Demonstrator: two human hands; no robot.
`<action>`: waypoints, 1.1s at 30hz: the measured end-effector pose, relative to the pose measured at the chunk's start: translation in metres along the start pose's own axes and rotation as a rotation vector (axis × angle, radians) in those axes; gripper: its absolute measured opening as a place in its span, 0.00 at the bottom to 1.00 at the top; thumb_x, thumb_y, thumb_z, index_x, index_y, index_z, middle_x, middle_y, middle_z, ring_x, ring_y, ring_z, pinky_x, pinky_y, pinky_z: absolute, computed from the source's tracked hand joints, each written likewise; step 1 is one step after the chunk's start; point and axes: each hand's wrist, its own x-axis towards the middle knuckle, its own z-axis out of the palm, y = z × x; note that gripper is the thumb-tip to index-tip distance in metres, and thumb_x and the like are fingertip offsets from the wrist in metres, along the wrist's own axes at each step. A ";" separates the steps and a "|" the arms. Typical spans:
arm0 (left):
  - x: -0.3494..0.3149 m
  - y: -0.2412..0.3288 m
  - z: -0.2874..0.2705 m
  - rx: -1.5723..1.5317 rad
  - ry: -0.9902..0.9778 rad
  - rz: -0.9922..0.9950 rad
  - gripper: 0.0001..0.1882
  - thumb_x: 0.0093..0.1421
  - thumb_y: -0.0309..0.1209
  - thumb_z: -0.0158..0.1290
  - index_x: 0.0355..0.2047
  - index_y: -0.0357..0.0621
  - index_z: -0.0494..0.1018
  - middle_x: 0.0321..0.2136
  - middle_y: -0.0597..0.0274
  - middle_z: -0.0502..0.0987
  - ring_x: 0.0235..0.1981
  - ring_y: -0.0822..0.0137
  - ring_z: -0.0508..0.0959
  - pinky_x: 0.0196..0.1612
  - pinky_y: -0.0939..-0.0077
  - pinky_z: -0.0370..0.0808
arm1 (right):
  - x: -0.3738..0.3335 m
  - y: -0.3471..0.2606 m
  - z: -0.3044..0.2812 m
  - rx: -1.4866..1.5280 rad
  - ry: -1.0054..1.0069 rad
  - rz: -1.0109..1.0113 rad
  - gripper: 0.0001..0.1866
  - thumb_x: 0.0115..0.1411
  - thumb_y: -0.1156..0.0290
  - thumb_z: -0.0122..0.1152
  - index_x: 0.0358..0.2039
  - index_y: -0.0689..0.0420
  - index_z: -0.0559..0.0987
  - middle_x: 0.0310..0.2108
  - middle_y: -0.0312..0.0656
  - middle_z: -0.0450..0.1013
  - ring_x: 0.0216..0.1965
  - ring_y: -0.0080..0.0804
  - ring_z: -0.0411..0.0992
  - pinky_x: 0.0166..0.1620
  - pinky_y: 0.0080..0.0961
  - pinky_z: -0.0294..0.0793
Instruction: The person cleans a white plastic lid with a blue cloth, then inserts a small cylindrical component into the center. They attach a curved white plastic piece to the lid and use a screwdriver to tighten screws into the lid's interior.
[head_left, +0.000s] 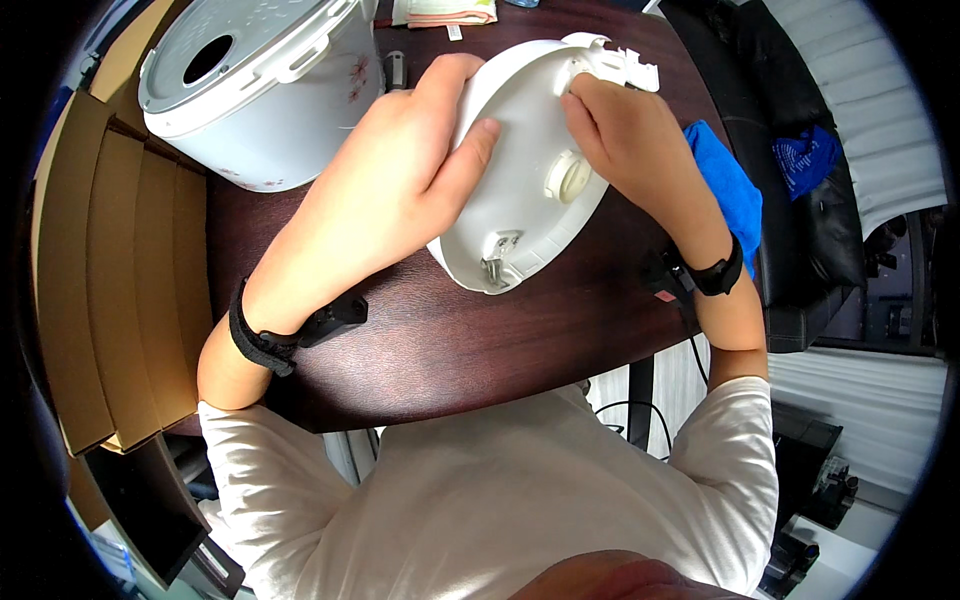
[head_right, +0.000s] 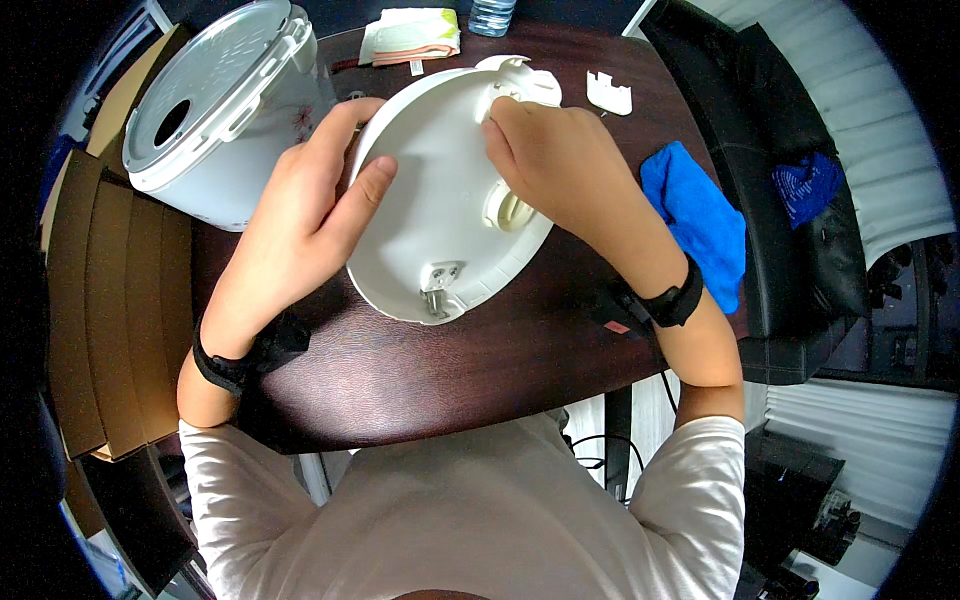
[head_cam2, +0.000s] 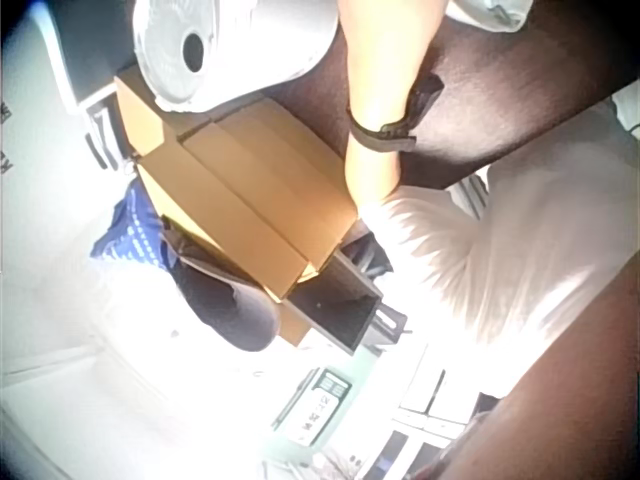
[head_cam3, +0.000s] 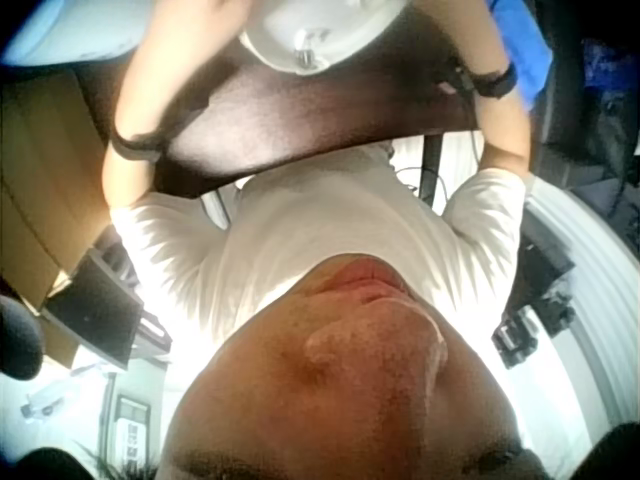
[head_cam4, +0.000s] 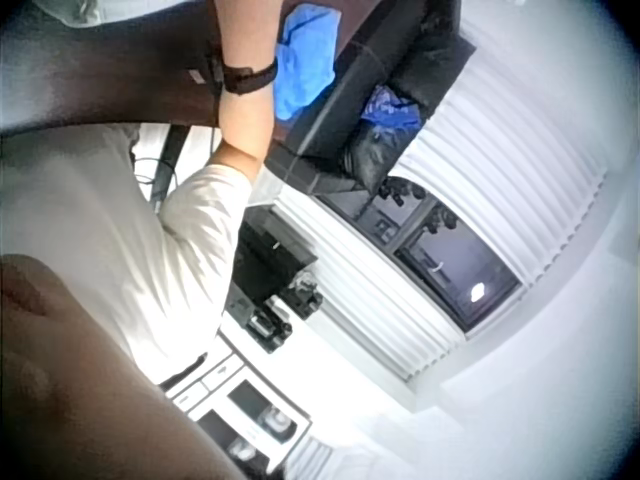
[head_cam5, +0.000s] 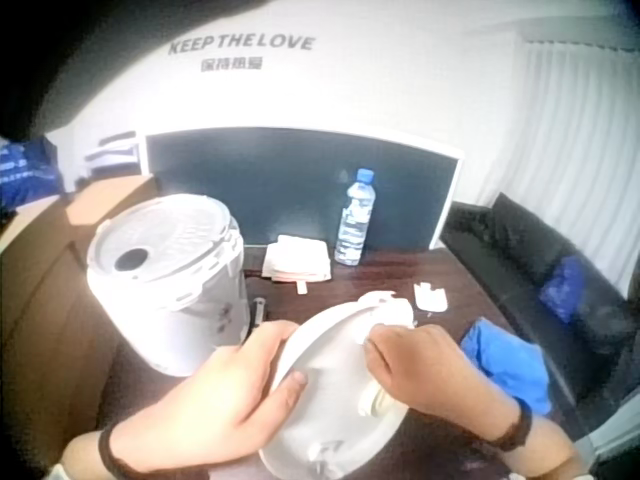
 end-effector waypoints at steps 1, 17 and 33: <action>0.001 0.000 0.000 0.003 0.004 0.010 0.14 0.65 0.28 0.49 0.47 0.31 0.65 0.23 0.38 0.77 0.28 0.43 0.80 0.33 0.58 0.76 | 0.001 -0.002 0.003 0.112 0.021 0.033 0.11 0.64 0.67 0.55 0.27 0.60 0.73 0.19 0.51 0.72 0.20 0.51 0.72 0.24 0.39 0.69; 0.001 -0.011 0.005 0.000 0.063 -0.059 0.14 0.67 0.27 0.47 0.51 0.36 0.67 0.28 0.50 0.77 0.30 0.61 0.77 0.37 0.69 0.73 | -0.033 0.114 -0.024 0.706 -0.182 0.670 0.15 0.70 0.63 0.50 0.27 0.55 0.74 0.14 0.27 0.61 0.12 0.13 0.56 0.16 0.14 0.53; 0.005 -0.011 0.005 0.042 0.066 -0.129 0.13 0.67 0.27 0.47 0.49 0.34 0.68 0.29 0.45 0.80 0.33 0.53 0.83 0.38 0.67 0.76 | -0.035 0.186 0.041 0.215 -0.295 0.434 0.10 0.63 0.70 0.62 0.44 0.59 0.78 0.18 0.39 0.72 0.17 0.26 0.70 0.24 0.27 0.71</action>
